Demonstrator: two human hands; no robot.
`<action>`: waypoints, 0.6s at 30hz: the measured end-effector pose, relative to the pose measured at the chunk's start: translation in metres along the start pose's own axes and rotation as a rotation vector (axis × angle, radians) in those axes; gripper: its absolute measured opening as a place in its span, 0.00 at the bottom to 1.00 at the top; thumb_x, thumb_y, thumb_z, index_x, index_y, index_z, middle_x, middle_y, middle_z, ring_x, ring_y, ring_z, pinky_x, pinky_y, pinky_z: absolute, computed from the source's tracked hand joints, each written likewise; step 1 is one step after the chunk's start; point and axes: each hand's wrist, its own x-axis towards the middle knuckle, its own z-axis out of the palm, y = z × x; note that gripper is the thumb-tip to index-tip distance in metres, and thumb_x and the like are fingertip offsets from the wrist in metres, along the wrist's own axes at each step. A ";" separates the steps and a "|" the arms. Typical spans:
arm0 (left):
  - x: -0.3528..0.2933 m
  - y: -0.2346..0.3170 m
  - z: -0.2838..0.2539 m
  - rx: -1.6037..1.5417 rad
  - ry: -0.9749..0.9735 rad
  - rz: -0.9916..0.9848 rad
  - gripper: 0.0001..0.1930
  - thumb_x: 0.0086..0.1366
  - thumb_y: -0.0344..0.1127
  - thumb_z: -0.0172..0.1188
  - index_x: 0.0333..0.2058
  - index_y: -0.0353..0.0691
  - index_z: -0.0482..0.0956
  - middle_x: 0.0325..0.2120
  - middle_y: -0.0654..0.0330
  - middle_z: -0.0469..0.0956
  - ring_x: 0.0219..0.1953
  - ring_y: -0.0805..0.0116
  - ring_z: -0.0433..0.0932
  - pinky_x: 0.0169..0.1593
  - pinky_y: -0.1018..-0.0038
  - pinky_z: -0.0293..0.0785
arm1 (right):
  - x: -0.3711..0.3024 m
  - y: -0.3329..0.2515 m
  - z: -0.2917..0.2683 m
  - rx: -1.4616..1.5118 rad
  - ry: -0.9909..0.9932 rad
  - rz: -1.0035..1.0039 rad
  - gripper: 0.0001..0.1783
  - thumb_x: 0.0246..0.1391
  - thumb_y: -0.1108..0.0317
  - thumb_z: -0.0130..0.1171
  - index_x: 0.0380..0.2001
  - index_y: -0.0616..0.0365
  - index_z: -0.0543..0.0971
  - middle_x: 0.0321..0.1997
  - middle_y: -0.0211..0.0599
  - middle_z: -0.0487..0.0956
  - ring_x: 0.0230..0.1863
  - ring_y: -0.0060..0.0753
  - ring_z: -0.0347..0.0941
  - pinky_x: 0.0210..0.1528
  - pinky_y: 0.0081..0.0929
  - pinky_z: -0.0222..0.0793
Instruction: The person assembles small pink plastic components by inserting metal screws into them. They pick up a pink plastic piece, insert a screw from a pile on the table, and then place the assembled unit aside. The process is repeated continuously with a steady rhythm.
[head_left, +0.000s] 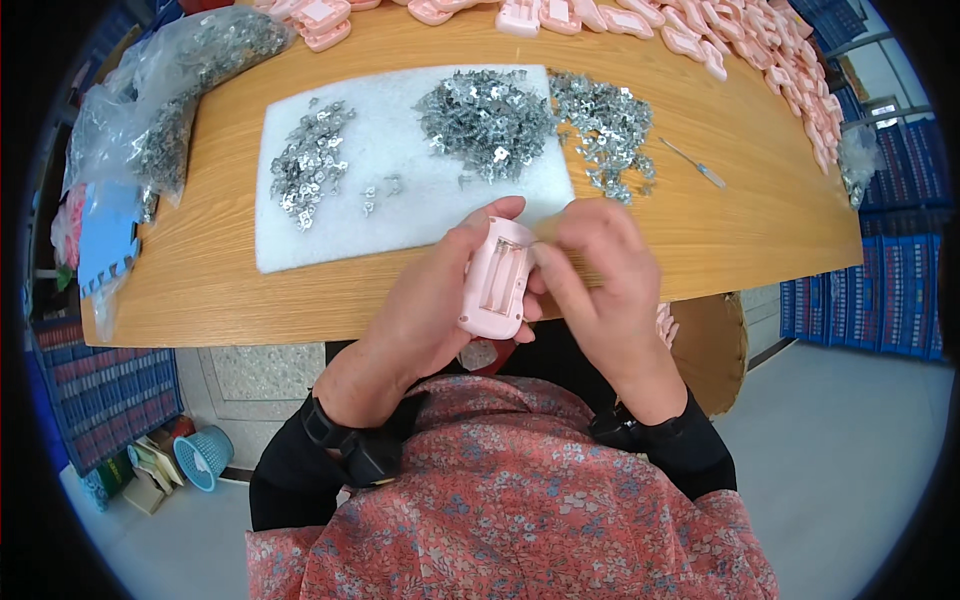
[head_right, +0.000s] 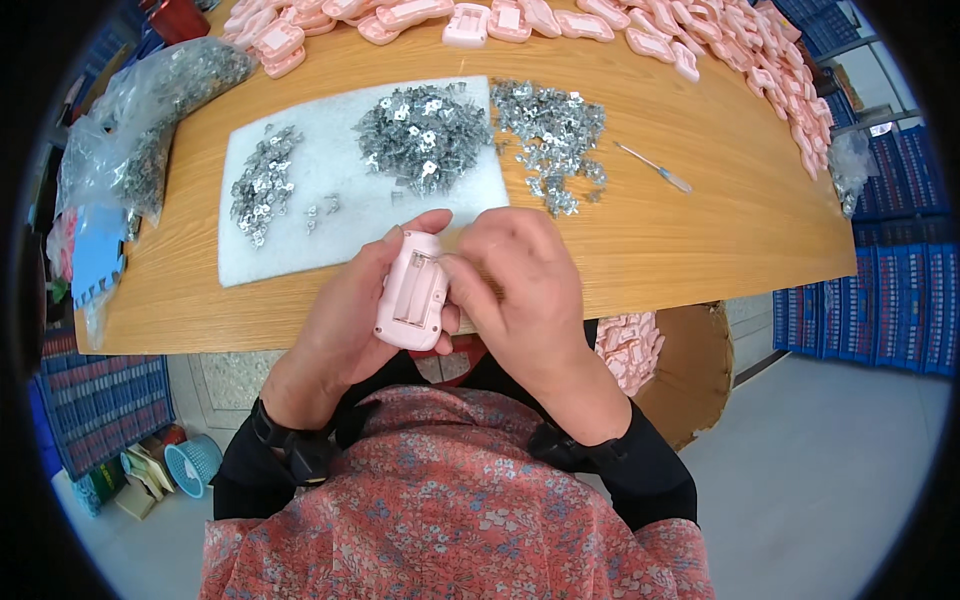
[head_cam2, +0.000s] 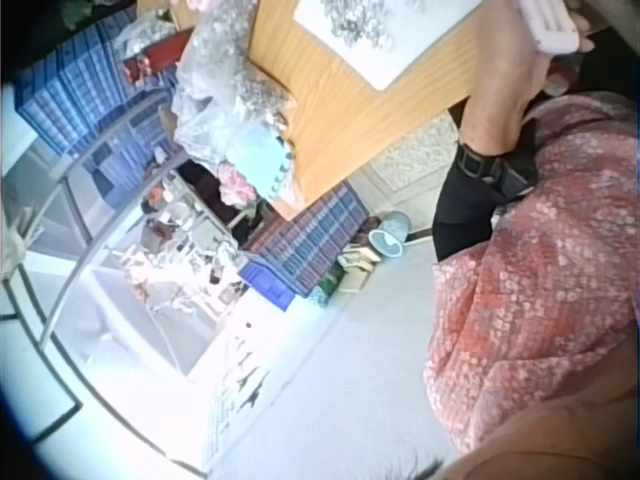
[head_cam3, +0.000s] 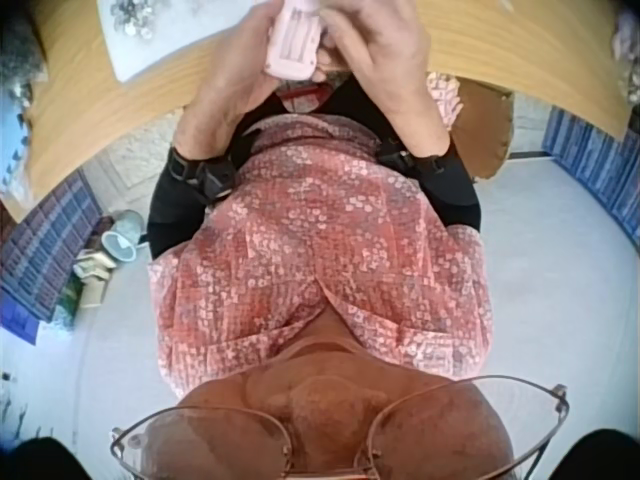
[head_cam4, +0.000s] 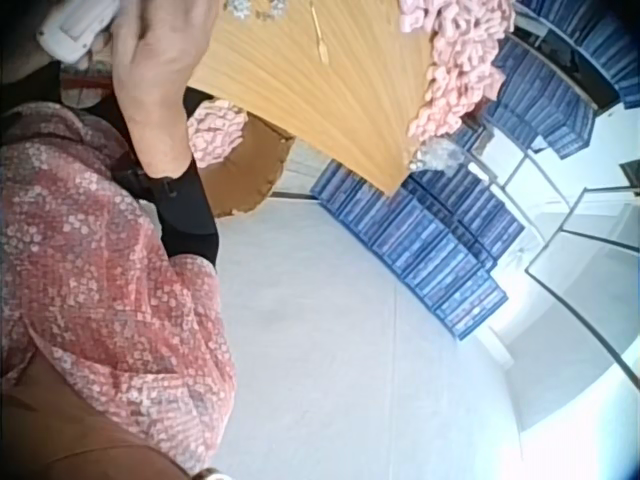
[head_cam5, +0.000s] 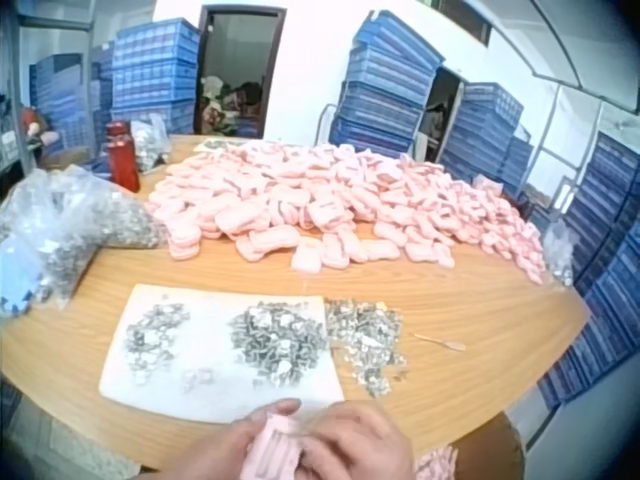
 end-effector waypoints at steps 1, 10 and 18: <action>0.000 0.000 0.001 0.005 0.017 -0.003 0.26 0.77 0.49 0.31 0.66 0.42 0.56 0.37 0.53 0.78 0.32 0.62 0.82 0.32 0.64 0.83 | 0.001 0.001 0.000 -0.048 -0.021 -0.065 0.12 0.48 0.72 0.67 0.38 0.60 0.78 0.34 0.39 0.78 0.35 0.46 0.72 0.40 0.39 0.68; 0.001 0.001 -0.003 0.054 -0.058 -0.007 0.28 0.77 0.51 0.31 0.68 0.41 0.53 0.37 0.51 0.79 0.32 0.60 0.82 0.33 0.65 0.83 | -0.003 -0.005 -0.002 0.238 -0.062 0.331 0.13 0.55 0.71 0.64 0.42 0.64 0.76 0.33 0.36 0.77 0.29 0.29 0.73 0.32 0.25 0.69; -0.008 -0.003 -0.003 0.584 0.046 0.236 0.22 0.77 0.39 0.41 0.63 0.34 0.63 0.37 0.58 0.79 0.35 0.73 0.80 0.40 0.76 0.79 | -0.001 0.000 -0.010 0.854 -0.237 0.708 0.12 0.63 0.69 0.59 0.46 0.63 0.73 0.32 0.22 0.75 0.30 0.08 0.69 0.33 0.12 0.67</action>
